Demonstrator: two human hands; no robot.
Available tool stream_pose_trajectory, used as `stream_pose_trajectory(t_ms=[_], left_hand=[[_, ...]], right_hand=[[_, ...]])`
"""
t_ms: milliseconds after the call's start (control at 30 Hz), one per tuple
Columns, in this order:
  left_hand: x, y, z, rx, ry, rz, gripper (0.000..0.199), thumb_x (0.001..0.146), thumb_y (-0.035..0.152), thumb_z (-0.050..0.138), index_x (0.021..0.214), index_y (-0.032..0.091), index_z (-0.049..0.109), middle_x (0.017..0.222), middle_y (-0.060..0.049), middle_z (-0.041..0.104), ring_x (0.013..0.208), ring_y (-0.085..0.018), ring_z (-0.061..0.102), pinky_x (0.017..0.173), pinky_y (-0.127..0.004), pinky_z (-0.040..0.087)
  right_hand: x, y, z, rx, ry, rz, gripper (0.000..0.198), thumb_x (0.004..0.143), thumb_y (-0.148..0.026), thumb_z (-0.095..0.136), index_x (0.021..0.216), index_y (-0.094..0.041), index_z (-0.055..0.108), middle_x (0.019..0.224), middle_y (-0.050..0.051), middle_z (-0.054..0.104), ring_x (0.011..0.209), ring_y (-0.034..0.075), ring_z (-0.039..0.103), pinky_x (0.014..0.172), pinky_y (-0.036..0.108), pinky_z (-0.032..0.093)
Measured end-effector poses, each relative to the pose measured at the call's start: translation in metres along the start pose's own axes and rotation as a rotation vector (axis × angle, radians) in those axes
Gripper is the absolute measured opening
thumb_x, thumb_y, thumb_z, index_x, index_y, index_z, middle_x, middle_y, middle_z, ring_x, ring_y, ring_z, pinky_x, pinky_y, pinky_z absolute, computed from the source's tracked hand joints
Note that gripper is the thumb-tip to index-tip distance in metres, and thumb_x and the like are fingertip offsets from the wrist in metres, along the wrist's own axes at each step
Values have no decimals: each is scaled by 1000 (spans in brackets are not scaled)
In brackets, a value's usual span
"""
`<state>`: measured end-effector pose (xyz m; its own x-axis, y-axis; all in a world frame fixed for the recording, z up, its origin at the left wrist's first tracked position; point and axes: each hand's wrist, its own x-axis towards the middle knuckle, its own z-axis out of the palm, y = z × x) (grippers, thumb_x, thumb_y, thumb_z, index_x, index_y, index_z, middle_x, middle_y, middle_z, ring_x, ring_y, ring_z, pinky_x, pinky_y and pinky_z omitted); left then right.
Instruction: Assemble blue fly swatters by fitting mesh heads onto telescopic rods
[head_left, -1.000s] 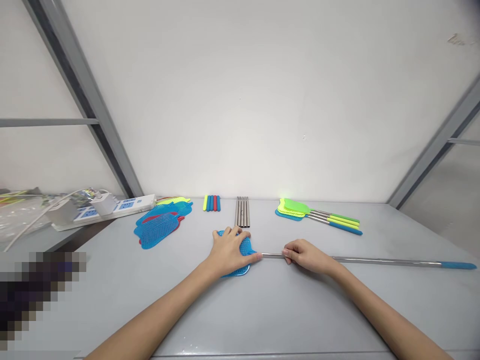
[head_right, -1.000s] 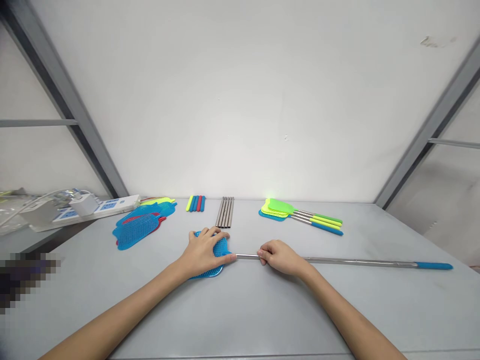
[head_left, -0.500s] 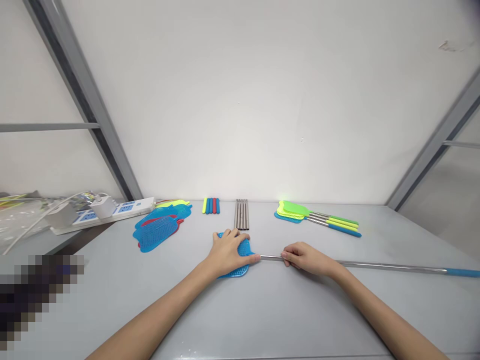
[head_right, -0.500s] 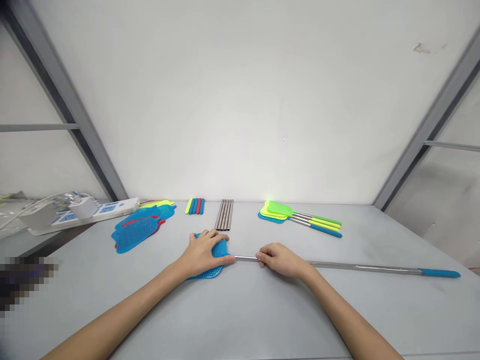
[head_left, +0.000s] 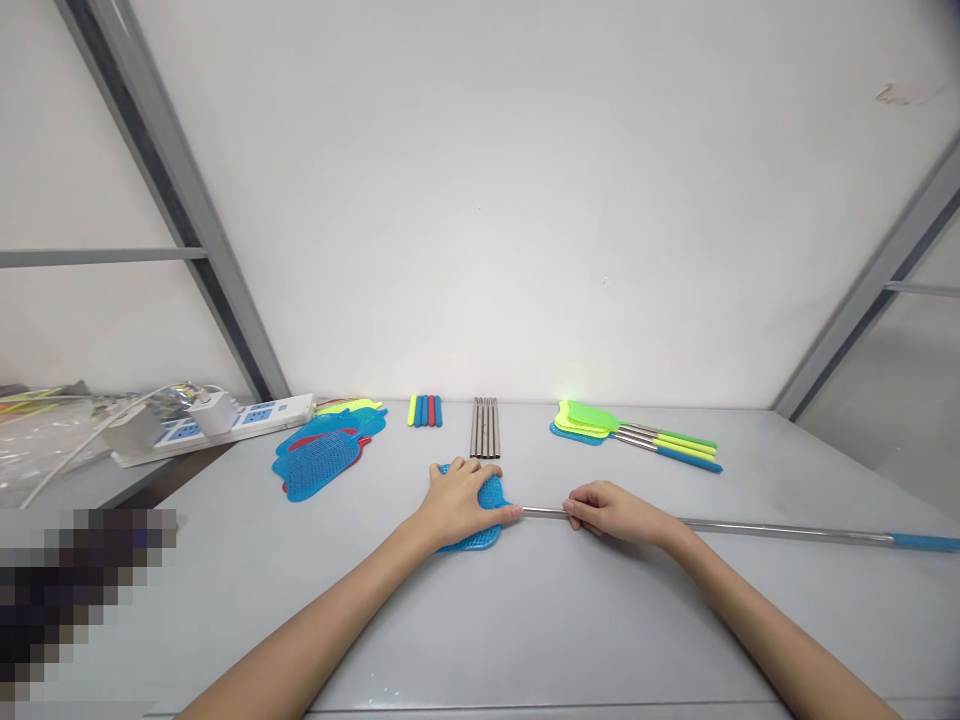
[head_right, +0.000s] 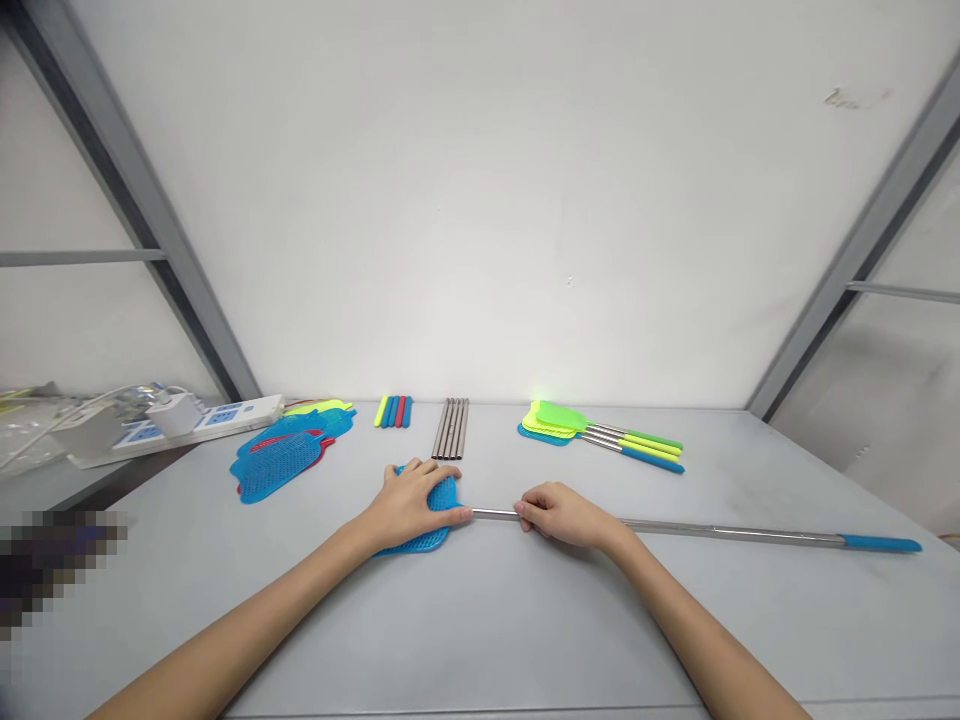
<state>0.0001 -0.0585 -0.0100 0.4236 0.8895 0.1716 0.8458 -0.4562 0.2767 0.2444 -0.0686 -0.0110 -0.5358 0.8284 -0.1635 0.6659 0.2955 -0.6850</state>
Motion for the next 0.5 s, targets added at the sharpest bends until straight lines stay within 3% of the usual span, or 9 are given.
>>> stream_pose_trajectory(t_ms=[233, 500], left_hand=[[0, 0, 0, -21, -6, 5, 59, 63, 73, 37, 101, 30, 51, 102, -5, 53, 97, -28, 42, 81, -48, 26], [0, -1, 1, -8, -16, 0, 63, 63, 74, 36, 104, 30, 50, 101, -6, 53, 98, -29, 42, 81, -47, 28]], right_hand=[[-3, -1, -3, -21, -33, -28, 29, 79, -41, 42, 69, -16, 52, 59, -2, 44, 53, 8, 37, 47, 19, 27], [-2, 0, -3, 26, -29, 11, 32, 79, -43, 42, 70, -15, 53, 55, -1, 49, 52, 10, 41, 49, 21, 30]])
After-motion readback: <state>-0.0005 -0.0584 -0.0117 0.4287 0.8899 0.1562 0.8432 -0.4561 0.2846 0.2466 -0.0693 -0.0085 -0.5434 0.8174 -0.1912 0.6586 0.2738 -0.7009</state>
